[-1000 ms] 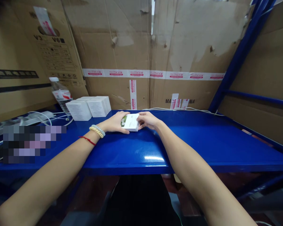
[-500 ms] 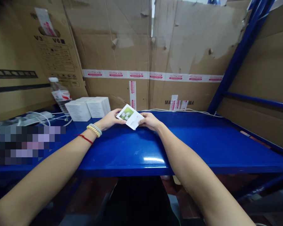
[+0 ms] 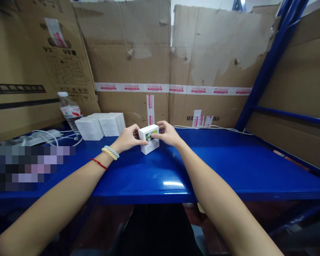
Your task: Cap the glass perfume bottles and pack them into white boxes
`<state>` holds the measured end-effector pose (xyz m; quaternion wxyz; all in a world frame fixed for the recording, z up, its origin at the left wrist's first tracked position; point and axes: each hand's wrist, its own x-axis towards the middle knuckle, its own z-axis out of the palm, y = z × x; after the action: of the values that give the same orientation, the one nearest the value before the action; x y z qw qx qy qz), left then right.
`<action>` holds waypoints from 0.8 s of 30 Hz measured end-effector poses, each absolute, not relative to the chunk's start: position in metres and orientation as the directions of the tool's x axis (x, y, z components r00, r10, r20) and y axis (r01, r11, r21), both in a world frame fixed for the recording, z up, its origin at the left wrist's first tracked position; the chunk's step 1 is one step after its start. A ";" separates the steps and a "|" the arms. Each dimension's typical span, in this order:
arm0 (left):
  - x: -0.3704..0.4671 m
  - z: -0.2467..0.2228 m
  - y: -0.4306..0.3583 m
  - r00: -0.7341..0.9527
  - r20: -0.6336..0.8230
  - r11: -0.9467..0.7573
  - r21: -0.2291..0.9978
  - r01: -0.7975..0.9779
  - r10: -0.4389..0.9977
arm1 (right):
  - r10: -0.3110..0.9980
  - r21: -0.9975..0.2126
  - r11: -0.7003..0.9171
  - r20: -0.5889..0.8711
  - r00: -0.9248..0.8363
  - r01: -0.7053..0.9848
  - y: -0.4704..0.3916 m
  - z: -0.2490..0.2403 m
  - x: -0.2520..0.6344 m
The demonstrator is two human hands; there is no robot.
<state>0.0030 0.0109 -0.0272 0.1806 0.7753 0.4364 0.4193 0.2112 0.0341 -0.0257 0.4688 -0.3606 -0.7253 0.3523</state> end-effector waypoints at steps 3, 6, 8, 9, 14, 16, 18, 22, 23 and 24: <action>0.012 -0.028 0.004 0.412 0.500 -0.647 0.573 0.502 0.762 | 0.876 -0.897 0.420 0.362 -0.318 0.138 0.027 -0.018 0.206; 0.019 -0.035 0.004 0.506 0.489 -0.693 0.613 0.380 0.710 | 0.885 -0.917 0.390 0.348 -0.309 0.082 0.021 -0.014 0.201; 0.021 -0.041 0.008 0.531 0.416 -0.635 0.695 0.338 0.738 | 0.881 -0.933 0.361 0.339 -0.329 0.006 0.020 -0.013 0.199; 0.022 -0.044 0.009 0.532 0.375 -0.594 0.733 0.331 0.759 | 0.878 -0.937 0.347 0.338 -0.340 -0.034 0.019 -0.013 0.199; 0.025 -0.041 0.006 0.481 0.363 -0.566 0.724 0.394 0.798 | 0.918 -0.957 0.289 0.288 -0.272 -0.035 0.019 -0.008 0.200; 0.026 -0.034 0.003 0.466 0.437 -0.633 0.614 0.470 0.770 | 0.935 -0.973 0.229 0.217 -0.280 0.008 0.018 -0.006 0.202; 0.026 -0.030 0.001 0.454 0.505 -0.676 0.483 0.556 0.734 | 0.934 -0.980 0.196 0.175 -0.312 0.036 0.016 -0.003 0.204; 0.024 -0.028 0.003 0.447 0.560 -0.675 0.304 0.672 0.698 | 0.916 -0.964 0.260 0.230 -0.328 0.051 0.013 -0.003 0.206; 0.023 -0.029 0.003 0.455 0.561 -0.674 0.274 0.686 0.692 | 0.912 -0.959 0.276 0.242 -0.332 0.058 0.012 -0.004 0.205; 0.023 -0.029 0.004 0.463 0.557 -0.671 0.249 0.698 0.689 | 0.908 -0.956 0.286 0.247 -0.339 0.070 0.013 -0.005 0.205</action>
<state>0.0229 0.0041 -0.0290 -0.0075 0.8554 0.4055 0.3223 0.2050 0.0127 -0.0053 0.4437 -0.3658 -0.6680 0.4723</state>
